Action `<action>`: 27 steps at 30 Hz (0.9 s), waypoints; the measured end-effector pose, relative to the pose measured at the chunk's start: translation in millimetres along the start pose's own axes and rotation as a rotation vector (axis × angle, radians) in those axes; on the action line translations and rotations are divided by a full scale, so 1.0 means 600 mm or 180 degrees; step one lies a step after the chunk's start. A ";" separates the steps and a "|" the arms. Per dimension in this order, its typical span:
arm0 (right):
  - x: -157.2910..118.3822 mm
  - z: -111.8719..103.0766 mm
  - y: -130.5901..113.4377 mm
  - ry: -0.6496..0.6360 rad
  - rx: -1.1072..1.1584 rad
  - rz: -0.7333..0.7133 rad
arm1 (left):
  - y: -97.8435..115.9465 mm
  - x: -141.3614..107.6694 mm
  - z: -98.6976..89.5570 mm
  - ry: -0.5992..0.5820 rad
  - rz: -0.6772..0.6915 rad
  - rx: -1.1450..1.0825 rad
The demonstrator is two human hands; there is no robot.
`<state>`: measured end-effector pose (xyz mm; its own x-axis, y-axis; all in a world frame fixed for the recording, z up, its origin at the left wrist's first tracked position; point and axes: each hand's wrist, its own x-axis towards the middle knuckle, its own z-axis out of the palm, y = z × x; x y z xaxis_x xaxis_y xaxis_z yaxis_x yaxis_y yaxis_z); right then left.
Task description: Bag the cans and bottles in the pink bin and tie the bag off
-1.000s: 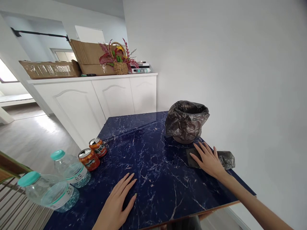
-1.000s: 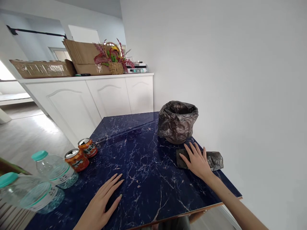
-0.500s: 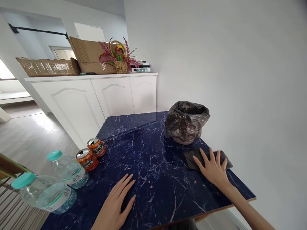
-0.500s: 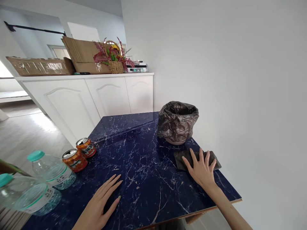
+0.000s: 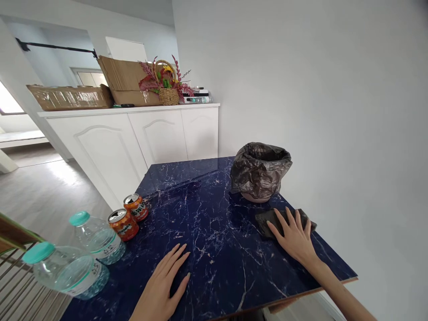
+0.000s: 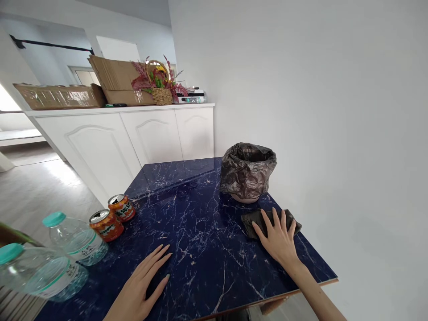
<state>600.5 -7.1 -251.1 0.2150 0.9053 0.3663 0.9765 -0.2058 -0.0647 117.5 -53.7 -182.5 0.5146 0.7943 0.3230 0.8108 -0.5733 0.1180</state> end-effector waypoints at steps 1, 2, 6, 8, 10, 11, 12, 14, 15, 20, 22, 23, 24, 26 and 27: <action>-0.004 0.000 -0.006 0.0077 0.0014 -0.0037 | 0.000 0.000 0.000 0.0007 0.0013 0.0002; -0.007 0.001 -0.012 0.0106 0.0055 -0.0108 | 0.000 0.000 0.001 0.0014 0.0022 0.0005; -0.018 0.006 -0.029 0.0046 0.0340 -0.0381 | -0.002 0.000 0.000 0.0026 0.0016 0.0024; -0.024 0.000 -0.041 0.0123 0.0563 -0.0326 | -0.002 -0.001 0.001 0.0026 0.0015 0.0038; -0.036 -0.015 -0.063 0.0230 0.0908 -0.0289 | -0.001 -0.003 0.003 0.0051 0.0020 0.0043; -0.044 -0.026 -0.078 0.0257 0.1128 -0.0332 | 0.000 -0.003 0.004 0.0068 0.0020 0.0039; -0.053 -0.038 -0.095 0.0238 0.1371 -0.0428 | 0.002 -0.004 0.006 0.0087 0.0014 0.0029; -0.071 -0.064 -0.132 -0.0038 0.1920 -0.0739 | 0.005 -0.005 0.010 0.0118 -0.0002 -0.0004; -0.079 -0.076 -0.149 -0.0286 0.2194 -0.0856 | 0.007 -0.005 0.011 0.0129 -0.0010 -0.0013; -0.099 -0.107 -0.196 -0.1153 0.2891 -0.1138 | 0.011 -0.004 0.013 0.0085 -0.0028 0.0082; -0.100 -0.106 -0.197 -0.1160 0.2848 -0.1034 | 0.011 -0.004 0.012 0.0056 -0.0062 0.0099; -0.099 -0.104 -0.196 -0.1158 0.2808 -0.1016 | 0.011 -0.004 0.012 0.0057 -0.0082 0.0090; -0.099 -0.102 -0.194 -0.1151 0.2769 -0.1032 | 0.010 -0.004 0.012 0.0069 -0.0100 0.0072; -0.099 -0.100 -0.193 -0.1114 0.2710 -0.1119 | 0.010 -0.004 0.013 0.0108 -0.0122 0.0019; -0.099 -0.100 -0.193 -0.1088 0.2700 -0.1151 | 0.010 -0.004 0.013 0.0132 -0.0132 -0.0013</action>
<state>473.8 -59.5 -209.7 -0.2365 0.9474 0.2156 0.6439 0.3190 -0.6954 123.3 -57.9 -189.9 0.4684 0.8084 0.3565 0.8300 -0.5409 0.1360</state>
